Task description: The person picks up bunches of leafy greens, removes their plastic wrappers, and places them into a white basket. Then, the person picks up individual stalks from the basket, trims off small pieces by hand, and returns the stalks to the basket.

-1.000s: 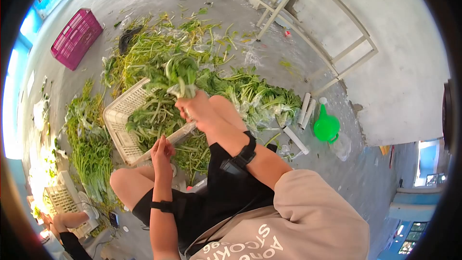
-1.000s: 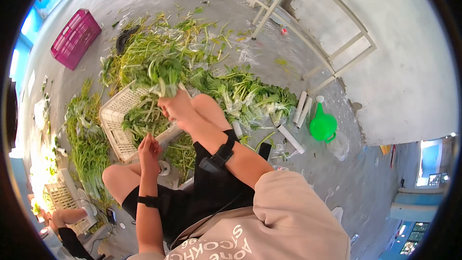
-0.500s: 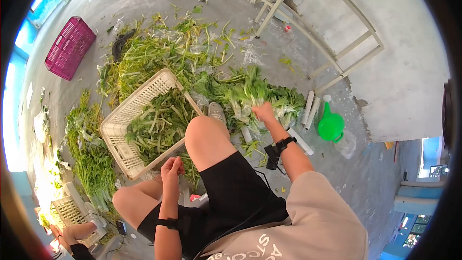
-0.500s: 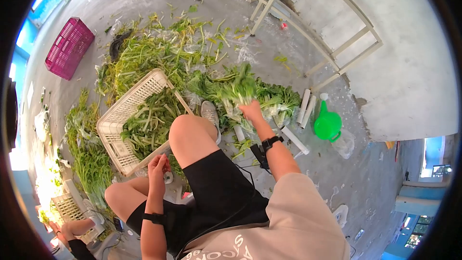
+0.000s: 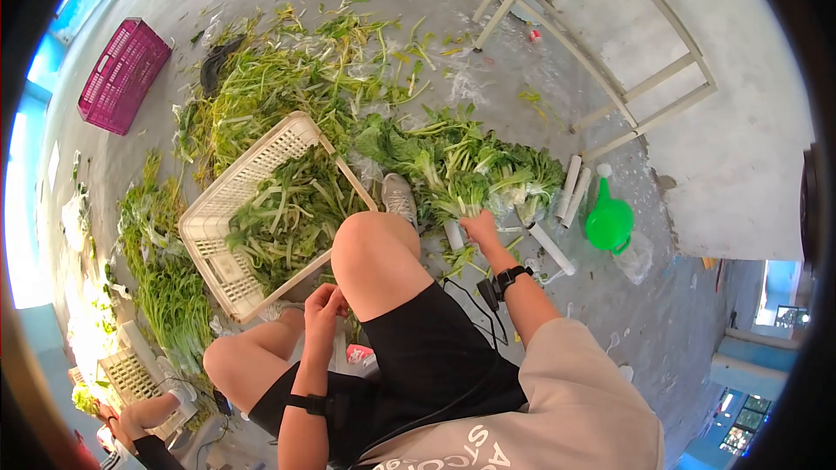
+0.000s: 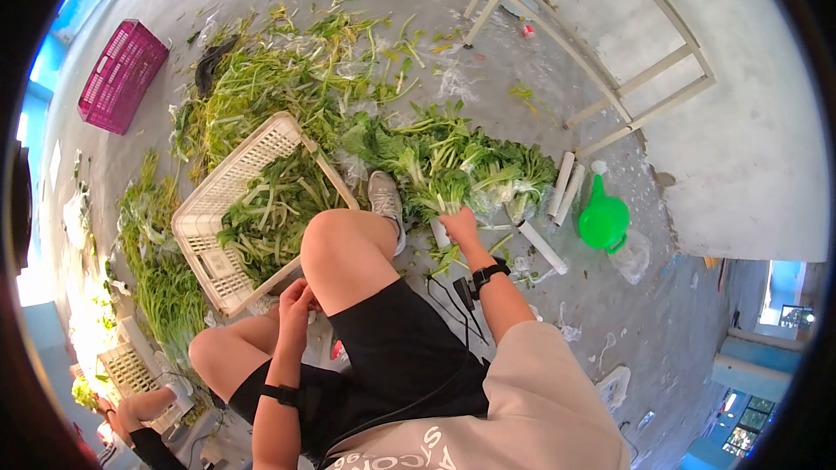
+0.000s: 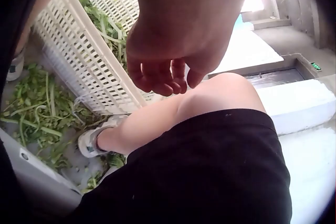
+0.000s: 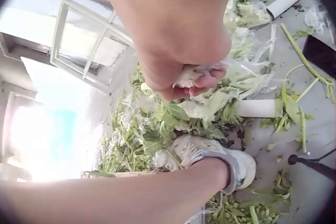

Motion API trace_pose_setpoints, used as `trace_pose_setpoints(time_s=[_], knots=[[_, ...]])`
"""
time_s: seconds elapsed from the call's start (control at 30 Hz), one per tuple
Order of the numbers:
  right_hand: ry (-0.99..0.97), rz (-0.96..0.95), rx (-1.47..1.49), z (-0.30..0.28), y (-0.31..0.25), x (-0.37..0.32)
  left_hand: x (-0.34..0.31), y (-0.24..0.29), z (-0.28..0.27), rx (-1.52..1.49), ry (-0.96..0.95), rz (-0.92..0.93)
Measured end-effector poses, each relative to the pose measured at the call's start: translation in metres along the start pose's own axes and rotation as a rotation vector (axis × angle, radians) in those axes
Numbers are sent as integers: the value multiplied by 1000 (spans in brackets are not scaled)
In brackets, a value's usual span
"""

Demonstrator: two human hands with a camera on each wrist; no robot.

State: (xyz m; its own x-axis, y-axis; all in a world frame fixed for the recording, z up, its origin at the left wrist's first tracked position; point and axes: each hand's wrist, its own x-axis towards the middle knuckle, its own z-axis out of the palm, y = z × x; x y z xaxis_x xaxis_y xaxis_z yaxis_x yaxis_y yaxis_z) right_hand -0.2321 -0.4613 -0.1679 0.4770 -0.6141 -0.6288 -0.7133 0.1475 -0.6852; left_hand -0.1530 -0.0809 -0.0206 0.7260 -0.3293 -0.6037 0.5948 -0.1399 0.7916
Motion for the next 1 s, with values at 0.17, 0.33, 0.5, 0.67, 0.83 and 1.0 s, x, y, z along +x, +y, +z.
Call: trace_pose_setpoints(time_s=[0.17,0.33,0.5,0.67,0.83,1.0], knots=[[21,-88,-20,36,-41,24,2,-5,-2,26,-14,37],[-53,-171,-47,70,-98,29,0,-6,-6,21,-7,56],[-100,-262,-45,94,-142,25,-1,-4,-8,35,-33,57],[-207,-225,-131,105,-154,21,-1,-3,-5,-39,-17,59],[-167,-241,-94,110,-138,25,-2,-2,-4,-42,-26,56],[-189,-214,-124,108,-132,25,-2,-1,-3,-32,-42,35]])
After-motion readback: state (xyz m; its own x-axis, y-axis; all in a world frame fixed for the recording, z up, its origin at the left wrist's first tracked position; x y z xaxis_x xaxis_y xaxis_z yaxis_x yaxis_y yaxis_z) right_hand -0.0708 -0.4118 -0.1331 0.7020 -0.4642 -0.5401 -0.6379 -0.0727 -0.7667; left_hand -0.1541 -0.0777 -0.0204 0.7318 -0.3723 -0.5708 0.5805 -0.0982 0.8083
